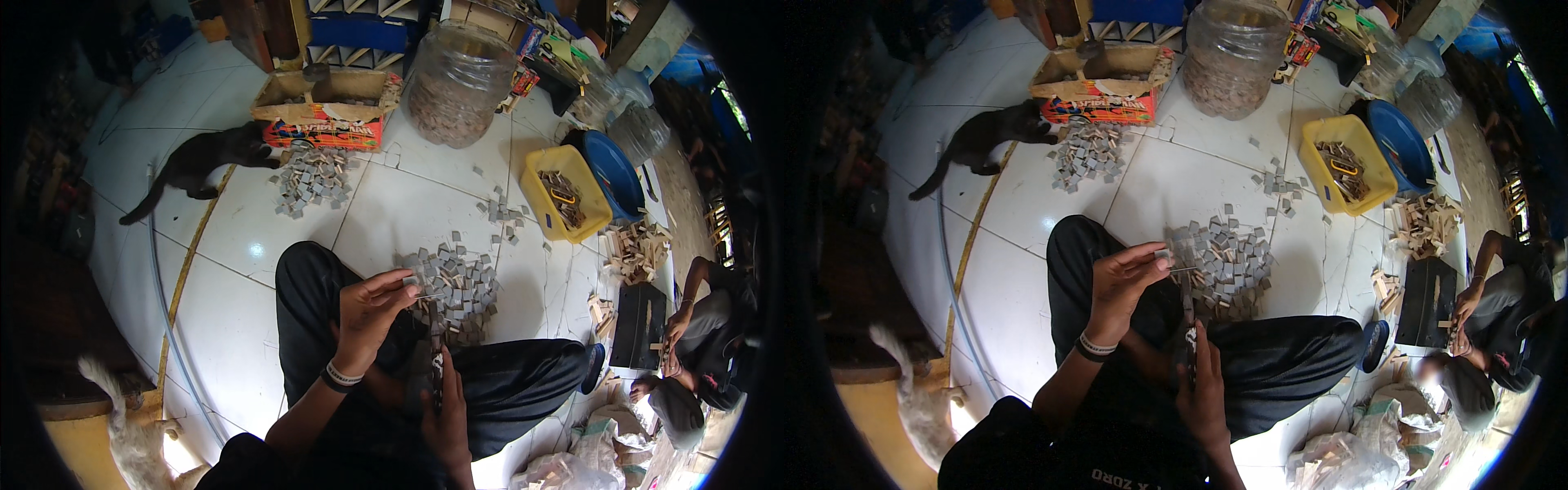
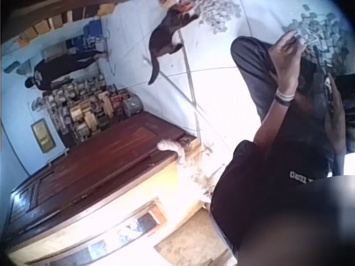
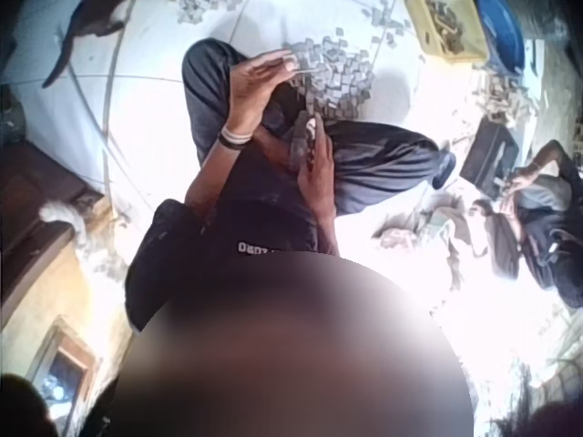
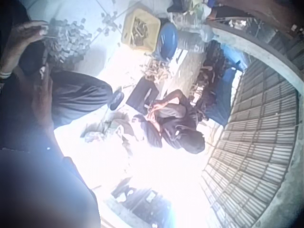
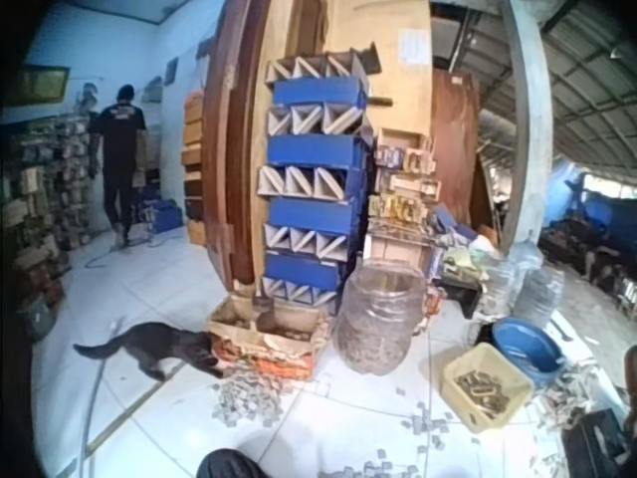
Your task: The person sits on the floor and repeatedly picks up small rectangular components, inserts a metal pin into each, and places them into a growing pile. A black cat is briefly petted during the task.
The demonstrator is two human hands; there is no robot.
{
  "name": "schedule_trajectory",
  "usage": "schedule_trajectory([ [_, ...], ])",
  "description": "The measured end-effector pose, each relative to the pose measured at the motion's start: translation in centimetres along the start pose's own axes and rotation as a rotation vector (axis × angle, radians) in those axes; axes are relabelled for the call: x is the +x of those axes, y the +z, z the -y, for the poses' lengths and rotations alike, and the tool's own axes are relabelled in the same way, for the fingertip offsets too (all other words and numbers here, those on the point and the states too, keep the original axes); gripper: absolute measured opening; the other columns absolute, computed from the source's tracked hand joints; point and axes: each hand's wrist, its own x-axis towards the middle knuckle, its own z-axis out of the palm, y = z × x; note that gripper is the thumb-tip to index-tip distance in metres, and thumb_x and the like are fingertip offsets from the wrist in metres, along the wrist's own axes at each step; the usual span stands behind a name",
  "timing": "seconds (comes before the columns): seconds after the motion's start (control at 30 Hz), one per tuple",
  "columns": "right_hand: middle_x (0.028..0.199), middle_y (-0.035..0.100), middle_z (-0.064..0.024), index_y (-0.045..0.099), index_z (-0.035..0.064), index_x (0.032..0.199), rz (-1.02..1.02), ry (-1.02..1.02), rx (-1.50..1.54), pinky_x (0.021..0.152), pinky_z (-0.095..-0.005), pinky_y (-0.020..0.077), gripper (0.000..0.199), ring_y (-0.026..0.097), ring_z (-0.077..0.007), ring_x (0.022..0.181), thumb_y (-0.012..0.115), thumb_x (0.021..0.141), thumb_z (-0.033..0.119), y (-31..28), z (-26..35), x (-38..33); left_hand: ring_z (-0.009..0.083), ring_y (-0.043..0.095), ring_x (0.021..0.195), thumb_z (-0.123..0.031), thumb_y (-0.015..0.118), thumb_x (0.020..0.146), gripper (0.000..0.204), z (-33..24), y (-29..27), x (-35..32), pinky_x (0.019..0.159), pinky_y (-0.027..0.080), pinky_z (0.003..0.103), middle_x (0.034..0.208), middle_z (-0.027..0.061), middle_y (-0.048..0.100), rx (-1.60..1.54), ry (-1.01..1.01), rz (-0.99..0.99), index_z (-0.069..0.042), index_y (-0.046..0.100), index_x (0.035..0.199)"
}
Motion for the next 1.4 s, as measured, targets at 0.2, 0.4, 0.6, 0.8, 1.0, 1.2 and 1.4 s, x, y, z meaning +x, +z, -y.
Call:
schedule_trajectory([
  [0.2, 0.144, 0.051, -0.0298, 0.031, 0.0034, 0.163, -0.008, -0.014, 0.018, 0.107, -0.0502, 0.0474, 0.070, 0.054, -0.0485, 0.132, 0.058, 0.098, -0.003, -0.2, -0.6, 0.3, 0.0212, 0.076, 0.105, -0.004, 0.077, 0.095, 0.035, -0.4, -0.2, -0.2, 0.093, 0.062, 0.031, 0.111, 0.0173, 0.077, 0.027, -0.025, 0.044, 0.009, 0.069, 0.126],
  [0.4, 0.144, 0.052, -0.0292, 0.032, 0.0030, 0.163, -0.011, -0.020, 0.033, 0.108, -0.0494, 0.0464, 0.071, 0.054, -0.0482, 0.133, 0.059, 0.097, -0.003, -0.4, -0.7, 0.5, 0.0212, 0.076, 0.104, -0.003, 0.076, 0.095, 0.035, -0.5, -0.3, -0.1, 0.094, 0.063, 0.031, 0.112, 0.0174, 0.077, 0.043, -0.020, 0.062, 0.009, 0.068, 0.127],
  [0.6, 0.142, 0.054, -0.0287, 0.034, 0.0042, 0.162, 0.003, 0.007, 0.015, 0.106, -0.0491, 0.0474, 0.072, 0.055, -0.0478, 0.127, 0.061, 0.096, -0.004, -0.6, -0.5, 0.6, 0.0138, 0.074, 0.097, -0.004, 0.079, 0.094, 0.037, -0.8, -0.2, -0.2, 0.089, 0.060, 0.025, 0.105, 0.0128, 0.077, 0.011, -0.013, 0.060, 0.012, 0.068, 0.126],
  [0.8, 0.138, 0.056, -0.0287, 0.035, 0.0042, 0.162, -0.018, -0.010, 0.022, 0.103, -0.0490, 0.0480, 0.074, 0.056, -0.0477, 0.125, 0.062, 0.094, -0.007, -0.6, -0.2, 0.7, 0.0138, 0.074, 0.097, -0.004, 0.078, 0.095, 0.036, -0.7, -0.2, 0.0, 0.089, 0.060, 0.025, 0.104, 0.0126, 0.077, 0.013, -0.015, 0.070, 0.012, 0.068, 0.125],
  [1.0, 0.127, 0.061, -0.0220, 0.034, 0.0037, 0.162, -0.018, -0.033, 0.094, 0.098, -0.0437, 0.0515, 0.070, 0.062, -0.0371, 0.115, 0.061, 0.098, -0.003, -0.5, -0.7, 0.6, 0.0155, 0.074, 0.101, -0.007, 0.075, 0.098, 0.036, -0.6, -0.2, 0.1, 0.092, 0.060, 0.027, 0.109, 0.0135, 0.076, 0.033, -0.025, 0.108, 0.011, 0.067, 0.128],
  [1.2, 0.115, 0.060, -0.0112, 0.024, 0.0085, 0.166, 0.267, 0.289, 0.979, 0.084, -0.0345, 0.0532, 0.070, 0.058, -0.0179, 0.096, 0.057, 0.105, 0.006, -1.2, -0.9, -0.1, 0.0259, 0.070, 0.121, -0.033, 0.061, 0.109, 0.052, -0.1, -1.1, 0.2, 0.107, 0.055, 0.040, 0.129, 0.0212, 0.070, -0.307, -0.449, 0.341, 0.008, 0.056, 0.141],
  [1.4, 0.117, 0.057, -0.0129, 0.018, 0.0128, 0.168, 0.398, 0.377, 1.338, 0.081, -0.0359, 0.0514, 0.073, 0.056, -0.0181, 0.092, 0.053, 0.104, 0.003, -1.1, -0.6, -0.4, 0.0346, 0.069, 0.123, -0.028, 0.059, 0.109, 0.045, 1.8, -1.8, 0.2, 0.111, 0.054, 0.048, 0.129, 0.0219, 0.070, -0.448, -0.464, 0.526, 0.005, 0.056, 0.139],
])
